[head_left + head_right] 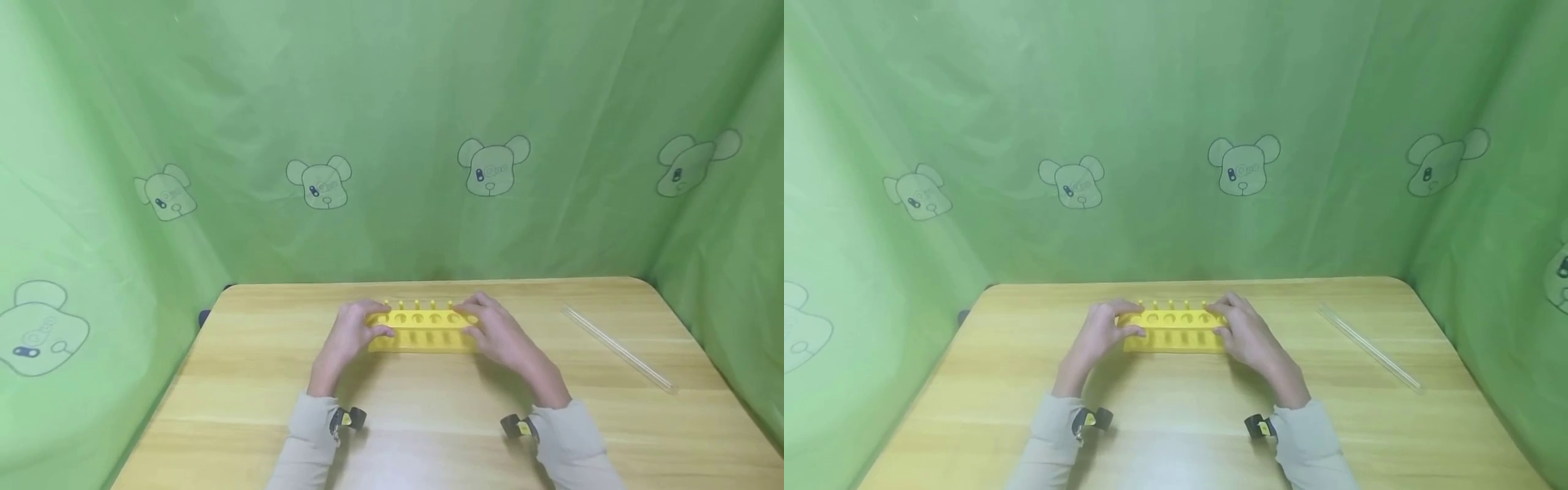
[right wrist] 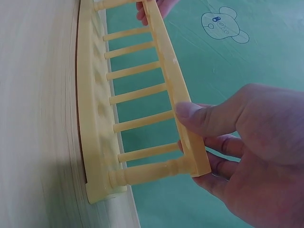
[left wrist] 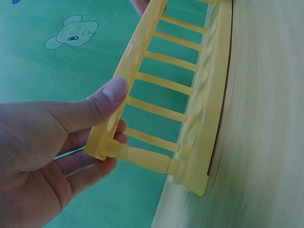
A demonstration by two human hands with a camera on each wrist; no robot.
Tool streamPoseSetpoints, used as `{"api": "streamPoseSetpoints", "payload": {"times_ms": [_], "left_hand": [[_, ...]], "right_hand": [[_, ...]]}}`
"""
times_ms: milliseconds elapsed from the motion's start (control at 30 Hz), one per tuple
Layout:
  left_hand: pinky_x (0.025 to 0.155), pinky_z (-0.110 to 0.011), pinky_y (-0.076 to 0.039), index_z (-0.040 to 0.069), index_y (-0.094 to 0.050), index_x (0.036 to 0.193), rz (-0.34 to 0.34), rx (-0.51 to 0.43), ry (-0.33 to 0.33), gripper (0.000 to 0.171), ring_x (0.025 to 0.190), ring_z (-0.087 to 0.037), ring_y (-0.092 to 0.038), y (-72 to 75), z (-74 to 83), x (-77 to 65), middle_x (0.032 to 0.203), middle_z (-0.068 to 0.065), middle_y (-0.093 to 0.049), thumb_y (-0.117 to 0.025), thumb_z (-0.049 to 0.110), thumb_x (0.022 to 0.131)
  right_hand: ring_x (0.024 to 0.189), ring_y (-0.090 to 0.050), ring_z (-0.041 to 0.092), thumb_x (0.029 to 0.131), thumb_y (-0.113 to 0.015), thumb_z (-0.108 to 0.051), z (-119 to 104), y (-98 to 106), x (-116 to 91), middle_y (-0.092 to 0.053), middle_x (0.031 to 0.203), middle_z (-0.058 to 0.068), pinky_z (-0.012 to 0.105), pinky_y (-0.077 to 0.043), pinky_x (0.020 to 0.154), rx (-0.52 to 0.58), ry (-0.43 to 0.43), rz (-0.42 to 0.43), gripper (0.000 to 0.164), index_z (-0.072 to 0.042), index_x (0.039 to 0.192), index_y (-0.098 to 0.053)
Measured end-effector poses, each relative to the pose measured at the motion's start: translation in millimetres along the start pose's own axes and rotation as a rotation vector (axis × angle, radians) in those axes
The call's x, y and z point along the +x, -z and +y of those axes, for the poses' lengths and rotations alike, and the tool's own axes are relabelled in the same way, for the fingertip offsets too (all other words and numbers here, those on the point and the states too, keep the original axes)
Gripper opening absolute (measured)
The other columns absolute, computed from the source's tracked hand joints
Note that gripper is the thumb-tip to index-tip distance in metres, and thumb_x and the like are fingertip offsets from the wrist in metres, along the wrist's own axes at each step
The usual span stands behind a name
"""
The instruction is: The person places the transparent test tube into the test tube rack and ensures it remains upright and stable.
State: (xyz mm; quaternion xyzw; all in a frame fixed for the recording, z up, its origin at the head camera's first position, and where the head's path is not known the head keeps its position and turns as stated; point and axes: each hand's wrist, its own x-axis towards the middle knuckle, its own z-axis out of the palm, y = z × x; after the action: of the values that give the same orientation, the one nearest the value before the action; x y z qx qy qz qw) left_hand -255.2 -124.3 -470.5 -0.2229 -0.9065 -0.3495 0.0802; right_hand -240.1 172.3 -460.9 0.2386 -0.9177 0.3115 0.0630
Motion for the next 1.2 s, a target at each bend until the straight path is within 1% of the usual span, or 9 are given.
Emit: {"api": "streamPoseSetpoints", "payload": {"times_ms": [100, 233, 333, 467, 600, 767, 900, 1000, 1200], "left_hand": [[0.104, -0.037, -0.054, 0.0, -0.073, 0.119, 0.012, -0.004, -0.015, 0.045, 0.117, -0.031, -0.067, -0.3, 1.0, 1.8, 0.123, -0.017, -0.071, -0.088, 0.015, 0.079], [0.107, -0.039, -0.051, 0.0, -0.072, 0.121, 0.008, -0.003, 0.002, 0.046, 0.121, -0.033, -0.064, -0.9, 1.6, 3.8, 0.127, -0.017, -0.069, -0.087, 0.014, 0.08], [0.109, -0.04, -0.05, 0.001, -0.072, 0.122, 0.0, 0.007, 0.016, 0.047, 0.122, -0.033, -0.063, -1.7, 0.9, 3.9, 0.129, -0.016, -0.068, -0.087, 0.016, 0.08], [0.109, -0.041, -0.05, 0.001, -0.072, 0.122, 0.009, 0.003, 0.016, 0.047, 0.121, -0.032, -0.063, -1.2, -0.2, 2.7, 0.128, -0.015, -0.068, -0.087, 0.017, 0.08], [0.109, -0.042, -0.05, 0.0, -0.072, 0.122, 0.013, -0.008, 0.013, 0.048, 0.12, -0.032, -0.063, -0.9, -1.7, 1.5, 0.127, -0.015, -0.068, -0.087, 0.017, 0.08], [0.107, -0.041, -0.052, 0.0, -0.072, 0.121, 0.016, -0.007, -0.011, 0.047, 0.117, -0.031, -0.064, -1.5, -2.3, 0.4, 0.124, -0.014, -0.069, -0.087, 0.017, 0.08], [0.107, -0.042, -0.052, 0.0, -0.073, 0.119, 0.031, -0.002, -0.039, 0.045, 0.115, -0.031, -0.065, -3.0, -2.6, -0.3, 0.122, -0.014, -0.07, -0.088, 0.014, 0.079], [0.107, -0.043, -0.052, 0.0, -0.073, 0.118, 0.042, -0.001, -0.05, 0.045, 0.114, -0.032, -0.066, -4.4, -2.8, -0.7, 0.121, -0.015, -0.07, -0.089, 0.013, 0.078], [0.106, -0.043, -0.053, -0.001, -0.073, 0.117, 0.048, -0.003, -0.067, 0.045, 0.114, -0.033, -0.066, -5.1, -1.0, 0.1, 0.12, -0.016, -0.07, -0.089, 0.012, 0.077]], "right_hand": [[0.112, -0.06, 0.035, 0.09, -0.073, 0.005, 1, 2, 0, -0.06, 0.123, 0.017, 0.054, -0.054, 0.1, -0.003, 0.007, 0.012, 0.045, 0.004, 0.134, -0.063], [0.112, -0.06, 0.036, 0.09, -0.072, 0.006, 1, 3, 1, -0.06, 0.124, 0.017, 0.054, -0.054, 0.099, 0.005, 0.013, 0.015, 0.045, 0.005, 0.133, -0.063], [0.113, -0.06, 0.036, 0.09, -0.072, 0.006, 0, 3, 1, -0.06, 0.125, 0.017, 0.054, -0.054, 0.1, 0.008, 0.012, 0.011, 0.044, 0.005, 0.133, -0.063], [0.114, -0.06, 0.035, 0.091, -0.073, 0.005, 0, 2, 2, -0.06, 0.126, 0.017, 0.053, -0.054, 0.1, 0.016, 0.001, 0.0, 0.045, 0.004, 0.135, -0.062], [0.113, -0.06, 0.035, 0.09, -0.073, 0.005, 0, 1, 2, -0.061, 0.125, 0.017, 0.052, -0.055, 0.1, 0.024, 0.012, 0.004, 0.045, 0.005, 0.134, -0.062], [0.112, -0.061, 0.036, 0.089, -0.074, 0.005, 1, 0, 1, -0.062, 0.125, 0.017, 0.053, -0.055, 0.099, 0.03, 0.015, 0.016, 0.045, 0.006, 0.132, -0.063], [0.116, -0.061, 0.039, 0.09, -0.074, 0.003, 2, 1, -1, -0.062, 0.126, 0.018, 0.054, -0.054, 0.101, 0.026, 0.01, 0.018, 0.044, 0.005, 0.132, -0.063], [0.12, -0.06, 0.04, 0.092, -0.073, -0.001, 3, 3, -2, -0.062, 0.13, 0.018, 0.057, -0.051, 0.105, 0.029, -0.013, 0.017, 0.044, 0.003, 0.134, -0.062], [0.13, -0.053, 0.043, 0.1, -0.064, -0.006, 3, 15, -7, -0.058, 0.14, 0.019, 0.062, -0.043, 0.111, 0.059, -0.057, 0.054, 0.038, -0.002, 0.138, -0.06]]}}
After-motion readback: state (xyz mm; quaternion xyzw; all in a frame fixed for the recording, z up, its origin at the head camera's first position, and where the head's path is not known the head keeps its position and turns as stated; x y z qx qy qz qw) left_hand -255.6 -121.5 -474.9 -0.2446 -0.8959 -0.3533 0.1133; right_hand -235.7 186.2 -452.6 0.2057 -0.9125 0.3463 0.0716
